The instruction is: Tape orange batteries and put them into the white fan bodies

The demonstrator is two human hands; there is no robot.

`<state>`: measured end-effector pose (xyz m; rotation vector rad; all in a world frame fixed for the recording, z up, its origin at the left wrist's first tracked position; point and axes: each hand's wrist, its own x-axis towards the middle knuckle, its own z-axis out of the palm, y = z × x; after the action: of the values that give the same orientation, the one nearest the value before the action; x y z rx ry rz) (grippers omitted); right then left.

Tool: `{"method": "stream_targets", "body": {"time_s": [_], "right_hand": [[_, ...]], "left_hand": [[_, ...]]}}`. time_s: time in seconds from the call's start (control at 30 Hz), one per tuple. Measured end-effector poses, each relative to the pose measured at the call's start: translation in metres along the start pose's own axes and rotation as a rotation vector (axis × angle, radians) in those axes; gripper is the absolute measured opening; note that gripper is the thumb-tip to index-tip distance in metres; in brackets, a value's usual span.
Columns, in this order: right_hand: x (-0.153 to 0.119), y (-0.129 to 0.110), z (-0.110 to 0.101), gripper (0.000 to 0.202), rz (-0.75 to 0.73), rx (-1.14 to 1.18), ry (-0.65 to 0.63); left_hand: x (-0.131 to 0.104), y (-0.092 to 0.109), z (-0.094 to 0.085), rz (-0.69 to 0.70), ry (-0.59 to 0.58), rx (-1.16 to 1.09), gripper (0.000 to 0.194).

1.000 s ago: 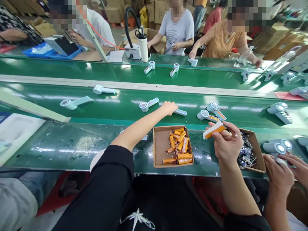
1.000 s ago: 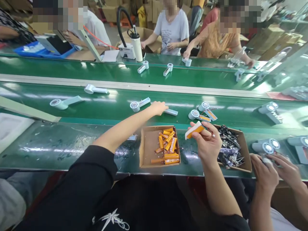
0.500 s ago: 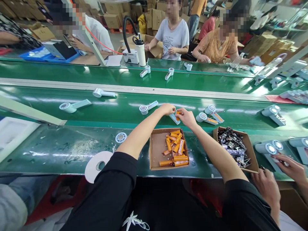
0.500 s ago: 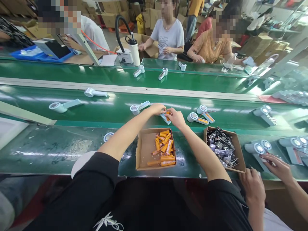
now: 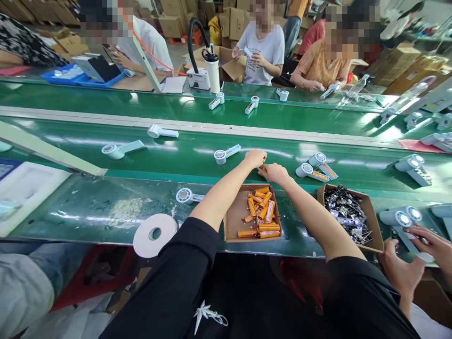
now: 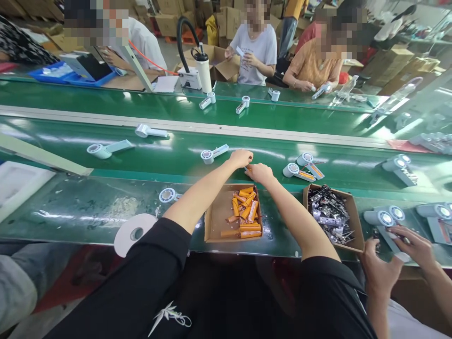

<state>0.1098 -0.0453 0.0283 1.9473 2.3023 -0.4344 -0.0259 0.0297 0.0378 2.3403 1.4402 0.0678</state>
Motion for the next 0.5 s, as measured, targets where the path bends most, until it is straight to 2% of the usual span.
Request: {"method": "stream_targets", "body": {"time_s": [0.17,0.27,0.33,0.4,0.43,0.5], "right_hand": [[0.013,0.009,-0.009,0.039,-0.065,0.046,-0.041],[0.008,0.024,-0.009,0.036,-0.104,0.123,-0.022],[0.001,0.033,-0.004,0.039,-0.088,0.180,0.021],[-0.004,0.042,0.004,0.042,-0.046,0.234,0.050],[-0.006,0.046,0.008,0.041,-0.028,0.258,0.054],[-0.008,0.053,0.015,0.039,-0.013,0.298,0.044]], "left_hand": [[0.002,0.005,0.005,0.007,0.020,-0.050,0.024],[-0.005,0.000,-0.003,0.030,0.083,-0.074,0.035],[-0.017,-0.015,-0.014,0.007,0.179,-0.070,0.051],[-0.034,-0.039,-0.028,-0.120,0.271,-0.007,0.070],[-0.044,-0.053,-0.034,-0.207,0.277,0.045,0.079],[-0.066,-0.081,-0.046,-0.342,0.191,0.144,0.086]]}}
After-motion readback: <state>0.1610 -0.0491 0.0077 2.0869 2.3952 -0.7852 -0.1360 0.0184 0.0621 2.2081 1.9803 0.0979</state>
